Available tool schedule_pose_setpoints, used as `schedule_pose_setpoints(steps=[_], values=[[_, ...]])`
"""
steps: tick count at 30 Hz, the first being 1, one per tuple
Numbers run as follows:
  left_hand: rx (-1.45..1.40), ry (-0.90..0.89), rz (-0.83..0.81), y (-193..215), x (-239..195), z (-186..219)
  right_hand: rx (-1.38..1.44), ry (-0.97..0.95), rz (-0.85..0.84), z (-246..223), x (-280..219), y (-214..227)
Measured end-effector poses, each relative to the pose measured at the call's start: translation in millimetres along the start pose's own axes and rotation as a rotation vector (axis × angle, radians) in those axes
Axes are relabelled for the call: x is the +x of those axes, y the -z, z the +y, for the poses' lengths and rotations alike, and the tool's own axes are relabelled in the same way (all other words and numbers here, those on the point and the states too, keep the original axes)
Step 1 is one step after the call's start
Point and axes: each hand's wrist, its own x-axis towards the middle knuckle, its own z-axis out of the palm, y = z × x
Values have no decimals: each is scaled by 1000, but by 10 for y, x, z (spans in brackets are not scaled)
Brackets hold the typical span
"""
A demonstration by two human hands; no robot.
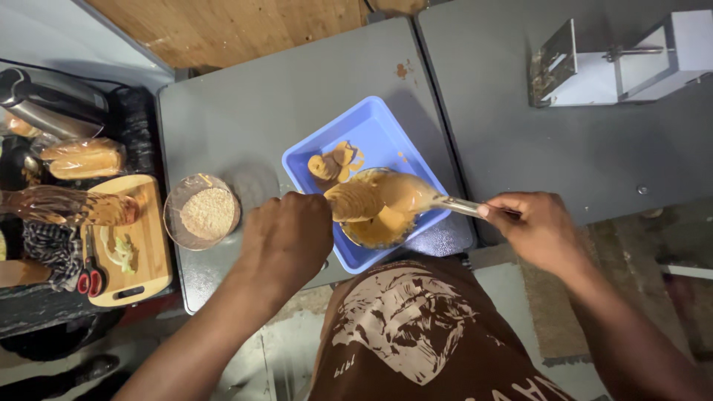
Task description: The person applies a orange-colored batter to a spiral-cut potato on a skewer using a spoon, and then coats it with a dry seasoning powder from a bowl by hand.
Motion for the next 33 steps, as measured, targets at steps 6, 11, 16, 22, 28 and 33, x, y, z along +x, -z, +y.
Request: schedule_pose_setpoints(steps=[6, 11, 16, 22, 28, 33], values=[[-7, 19, -22, -85, -26, 31, 23, 321, 196, -498, -508, 87], [-23, 43, -39, -90, -58, 29, -15, 716, 377, -577, -699, 69], [-20, 53, -31, -107, -66, 22, -44, 695, 369, -450, -711, -12], [-17, 47, 8, -94, -55, 45, -29, 840, 427, -262, -562, -53], [-69, 96, -57, -54, 19, 86, -125, 422, 243, 86, -242, 128], [-30, 33, 39, -29, 110, 120, -190, 1008, 300, 481, 281, -102]])
